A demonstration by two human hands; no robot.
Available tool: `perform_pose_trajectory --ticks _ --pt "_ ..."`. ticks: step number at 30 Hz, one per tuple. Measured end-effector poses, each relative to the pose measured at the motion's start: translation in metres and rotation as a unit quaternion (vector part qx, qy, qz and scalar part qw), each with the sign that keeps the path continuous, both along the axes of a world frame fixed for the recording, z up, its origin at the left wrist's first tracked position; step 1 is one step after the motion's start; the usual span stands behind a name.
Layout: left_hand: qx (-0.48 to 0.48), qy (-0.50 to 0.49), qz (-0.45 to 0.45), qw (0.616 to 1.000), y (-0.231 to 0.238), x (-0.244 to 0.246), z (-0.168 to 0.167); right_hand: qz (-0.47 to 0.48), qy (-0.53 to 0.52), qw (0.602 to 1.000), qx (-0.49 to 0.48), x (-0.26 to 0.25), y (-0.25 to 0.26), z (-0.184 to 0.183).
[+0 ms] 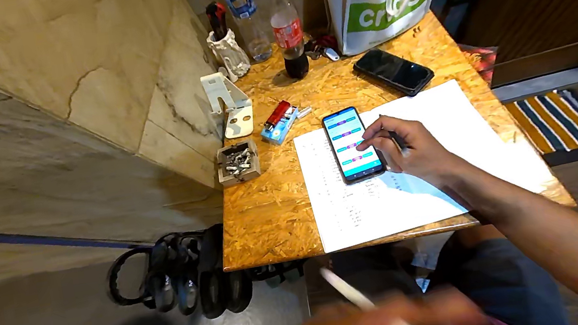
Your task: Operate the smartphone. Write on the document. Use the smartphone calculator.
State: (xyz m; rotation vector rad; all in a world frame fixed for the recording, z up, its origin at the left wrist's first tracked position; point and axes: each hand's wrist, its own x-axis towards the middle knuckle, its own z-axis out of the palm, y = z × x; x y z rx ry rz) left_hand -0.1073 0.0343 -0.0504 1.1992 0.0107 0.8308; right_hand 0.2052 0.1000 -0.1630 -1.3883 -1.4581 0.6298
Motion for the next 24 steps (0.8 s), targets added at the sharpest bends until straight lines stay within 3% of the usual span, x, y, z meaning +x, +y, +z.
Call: perform_pose_trajectory --ticks 3,6,9,13,16,24 --pt "0.115 0.108 0.260 0.953 0.070 0.000 -0.032 0.007 -0.020 1.000 0.017 0.002 0.000 -0.002" --pt "0.169 0.268 0.376 0.870 0.135 -0.017 -0.069 0.033 -0.031 0.998 0.045 0.004 0.000 -0.005" --pt "0.216 0.410 0.405 0.788 0.172 -0.031 -0.091 0.034 -0.064 0.996 0.046 0.003 0.001 -0.007" --pt "0.260 0.482 0.430 0.718 0.191 -0.035 -0.108 0.025 -0.096 0.995 0.020 0.003 0.002 -0.007" --pt "0.269 0.500 0.450 0.689 0.196 -0.032 -0.118 0.021 -0.110 0.994 0.018 0.002 0.002 -0.007" --pt "0.284 0.542 0.467 0.639 0.193 -0.025 -0.123 -0.092 0.006 0.991 0.099 0.017 -0.004 0.005"
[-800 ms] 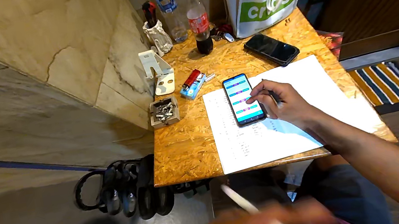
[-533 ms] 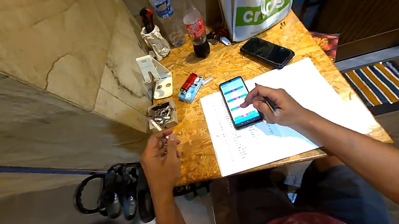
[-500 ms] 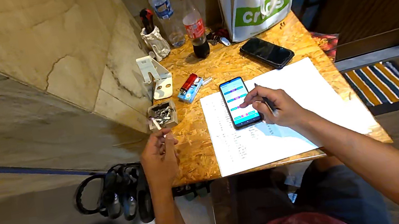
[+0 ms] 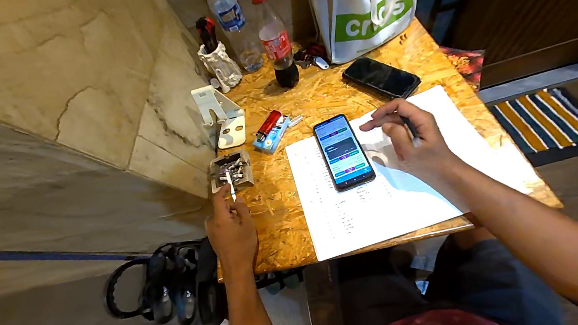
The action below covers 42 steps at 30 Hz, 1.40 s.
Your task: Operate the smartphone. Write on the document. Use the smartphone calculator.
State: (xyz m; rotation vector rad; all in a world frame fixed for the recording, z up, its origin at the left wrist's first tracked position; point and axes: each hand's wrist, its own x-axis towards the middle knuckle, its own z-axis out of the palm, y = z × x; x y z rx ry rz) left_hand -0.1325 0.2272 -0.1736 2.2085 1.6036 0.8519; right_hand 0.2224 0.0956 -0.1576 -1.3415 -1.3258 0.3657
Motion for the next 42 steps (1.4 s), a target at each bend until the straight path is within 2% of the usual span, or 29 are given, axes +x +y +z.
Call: perform_pose_trajectory --ticks 6,13,17,25,28,31,35,39,42 --pt "0.029 -0.008 -0.005 1.000 -0.001 -0.001 -0.003 -0.039 0.048 0.998 0.025 0.018 -0.009 0.012" --pt "0.014 -0.011 0.010 1.000 0.001 0.002 -0.006 -0.095 0.161 0.973 0.132 0.060 -0.022 0.036" --pt "0.023 -0.044 0.016 0.999 -0.002 0.005 -0.004 -0.110 0.166 0.970 0.141 0.073 -0.034 0.045" --pt "0.056 -0.097 0.042 0.993 -0.003 0.005 -0.002 -0.112 0.174 0.968 0.144 0.078 -0.035 0.039" --pt "0.081 -0.159 0.039 0.983 -0.006 0.005 0.000 -0.102 0.173 0.969 0.142 0.075 -0.031 0.037" --pt "0.135 -0.219 0.005 0.966 -0.010 0.010 0.012 -0.098 0.170 0.971 0.138 0.071 -0.028 0.036" --pt "0.165 -0.248 -0.093 0.950 -0.014 0.040 0.047 -0.071 0.116 0.985 0.106 0.057 -0.023 0.030" --pt "0.134 -0.169 -0.211 0.953 0.008 0.091 0.081 0.020 -0.001 0.999 -0.031 0.024 -0.017 0.020" --pt "0.040 -0.082 -0.256 0.962 0.042 0.136 0.092 0.070 -0.097 0.989 -0.087 0.008 -0.005 0.009"
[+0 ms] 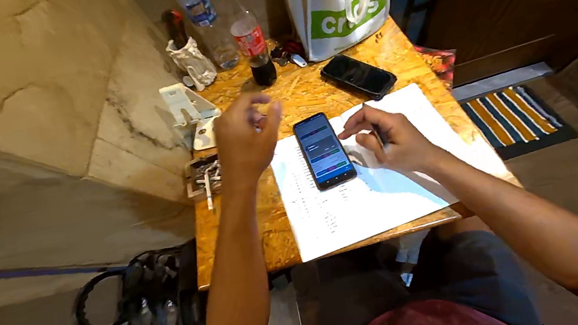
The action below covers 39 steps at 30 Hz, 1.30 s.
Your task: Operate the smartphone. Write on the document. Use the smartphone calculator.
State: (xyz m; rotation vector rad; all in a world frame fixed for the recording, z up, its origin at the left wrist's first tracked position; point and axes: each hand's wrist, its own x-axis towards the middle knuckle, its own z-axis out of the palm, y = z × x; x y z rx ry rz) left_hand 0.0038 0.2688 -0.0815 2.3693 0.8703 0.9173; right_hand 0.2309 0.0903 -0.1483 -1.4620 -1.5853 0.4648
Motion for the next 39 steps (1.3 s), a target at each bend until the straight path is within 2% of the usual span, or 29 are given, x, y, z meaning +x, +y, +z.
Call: perform_pose_trajectory --ticks 3,9,12,19,29,32,36,39 --pt "-0.064 0.061 -0.023 0.996 0.025 0.037 -0.005 0.023 -0.038 0.999 0.001 -0.008 0.007 -0.008" --pt "-0.139 -0.004 -0.049 0.989 0.035 0.055 -0.052 0.011 -0.053 0.999 -0.010 -0.009 0.009 -0.016" --pt "-0.196 -0.028 -0.054 0.979 0.037 0.052 -0.061 0.007 -0.045 0.999 0.017 -0.010 0.007 -0.018" --pt "-0.175 -0.008 -0.019 0.984 0.032 0.058 -0.062 0.020 -0.021 0.999 0.035 -0.009 0.006 -0.021" --pt "-0.174 0.019 -0.028 0.984 0.034 0.064 -0.074 0.014 -0.030 0.999 0.028 -0.010 0.005 -0.019" --pt "-0.185 0.018 -0.038 0.982 0.036 0.062 -0.072 -0.027 0.003 0.998 0.053 0.007 -0.005 0.004" --pt "-0.191 0.017 -0.046 0.980 0.037 0.062 -0.074 -0.098 0.186 0.973 0.098 0.043 -0.029 0.038" --pt "-0.195 0.022 -0.042 0.980 0.036 0.062 -0.072 -0.107 0.226 0.963 0.099 0.059 -0.039 0.041"
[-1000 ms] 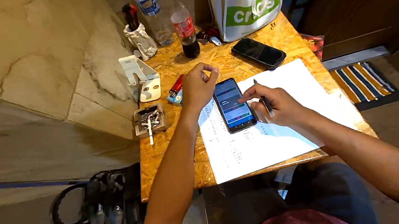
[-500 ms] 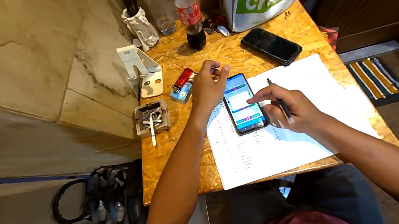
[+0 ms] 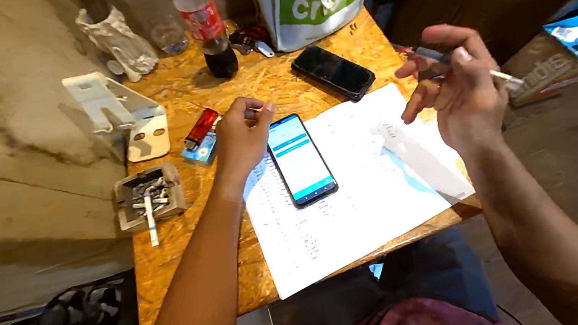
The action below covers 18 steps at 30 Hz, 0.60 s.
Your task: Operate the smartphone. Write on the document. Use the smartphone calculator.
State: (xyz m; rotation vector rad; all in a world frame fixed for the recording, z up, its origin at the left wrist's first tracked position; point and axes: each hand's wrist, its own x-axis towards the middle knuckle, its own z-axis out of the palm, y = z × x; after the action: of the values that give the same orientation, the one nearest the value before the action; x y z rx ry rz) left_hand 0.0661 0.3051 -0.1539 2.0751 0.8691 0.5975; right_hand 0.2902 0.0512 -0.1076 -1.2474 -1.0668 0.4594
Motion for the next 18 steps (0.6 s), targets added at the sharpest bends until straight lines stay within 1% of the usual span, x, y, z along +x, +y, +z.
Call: perform_pose_trajectory --ticks 4,6,9,13,18 --pt "-0.004 0.008 0.002 1.000 0.002 0.000 0.000 0.018 -0.041 0.998 -0.051 0.000 0.000 -0.016" --pt "-0.009 0.017 -0.002 1.000 0.002 -0.001 0.000 0.053 -0.047 0.995 -0.070 -0.010 0.005 -0.025" --pt "-0.011 0.020 -0.001 1.000 0.003 -0.001 0.000 0.116 -0.024 0.986 -0.115 -0.019 0.012 -0.043" --pt "-0.015 0.019 -0.006 1.000 0.005 -0.001 -0.002 0.101 -0.018 0.979 -0.176 -0.024 0.016 -0.051" --pt "-0.012 0.016 -0.006 1.000 0.004 0.000 -0.002 0.095 -0.015 0.977 -0.188 -0.024 0.016 -0.049"
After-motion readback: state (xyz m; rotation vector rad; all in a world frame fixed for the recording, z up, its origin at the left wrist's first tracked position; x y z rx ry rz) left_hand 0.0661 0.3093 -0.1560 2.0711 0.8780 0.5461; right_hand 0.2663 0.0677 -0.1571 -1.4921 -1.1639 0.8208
